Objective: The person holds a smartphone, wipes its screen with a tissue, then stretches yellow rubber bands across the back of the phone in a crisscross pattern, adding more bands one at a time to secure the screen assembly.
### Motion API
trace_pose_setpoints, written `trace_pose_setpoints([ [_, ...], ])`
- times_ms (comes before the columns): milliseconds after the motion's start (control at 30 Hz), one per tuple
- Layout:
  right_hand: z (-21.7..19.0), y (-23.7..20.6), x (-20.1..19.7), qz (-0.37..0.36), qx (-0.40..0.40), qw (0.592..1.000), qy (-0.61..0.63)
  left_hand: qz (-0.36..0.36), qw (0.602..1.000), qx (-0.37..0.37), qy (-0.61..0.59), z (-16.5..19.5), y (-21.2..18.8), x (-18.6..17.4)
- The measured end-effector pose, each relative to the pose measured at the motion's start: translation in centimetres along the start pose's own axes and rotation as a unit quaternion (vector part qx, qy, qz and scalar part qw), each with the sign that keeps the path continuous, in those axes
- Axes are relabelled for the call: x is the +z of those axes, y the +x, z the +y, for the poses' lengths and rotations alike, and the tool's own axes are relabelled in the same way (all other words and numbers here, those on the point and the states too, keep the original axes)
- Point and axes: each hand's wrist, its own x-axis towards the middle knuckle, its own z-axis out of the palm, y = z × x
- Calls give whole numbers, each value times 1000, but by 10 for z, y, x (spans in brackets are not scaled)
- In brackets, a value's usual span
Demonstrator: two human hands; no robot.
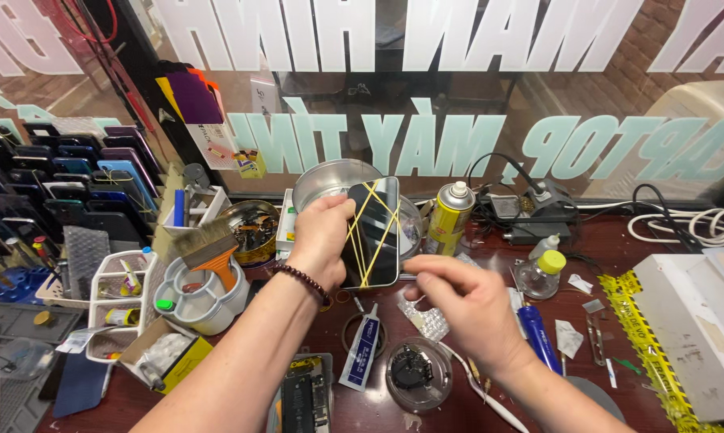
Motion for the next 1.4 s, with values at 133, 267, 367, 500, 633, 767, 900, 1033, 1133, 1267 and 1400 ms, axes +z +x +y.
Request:
trace_pose_setpoints([
  [133,2,33,-23,72,23,996,-36,-58,995,48,61,-4,-24,1],
  [267,0,58,-31,49,-4,993,-107,-113,969,121,183,-4,-45,13],
  [367,-4,67,-30,9,-64,988,-142,-149,977,62,140,-1,-54,18],
  [500,-7,71,-30,-41,-58,989,-129,-177,969,99,144,-1,-54,19],
  [633,-8,76,-32,-58,-21,982,-179,-163,968,95,167,-8,-49,16],
  [767,-6,76,-28,-33,-2,983,-181,-126,965,112,200,-17,-48,15],
  [900,2,60,-17,23,151,985,-83,-72,988,91,98,-20,-45,15],
  [1033,12,38,-17,15,126,992,-18,-117,993,11,25,-27,-51,18],
  [1133,21,30,-30,24,180,981,68,-242,964,-109,-13,-33,-57,19],
  [1267,47,26,-71,46,233,969,73,-352,910,-218,-19,-51,-66,30],
  [1400,100,29,-159,123,268,955,-24,-314,920,-231,-38,-64,-63,46],
])
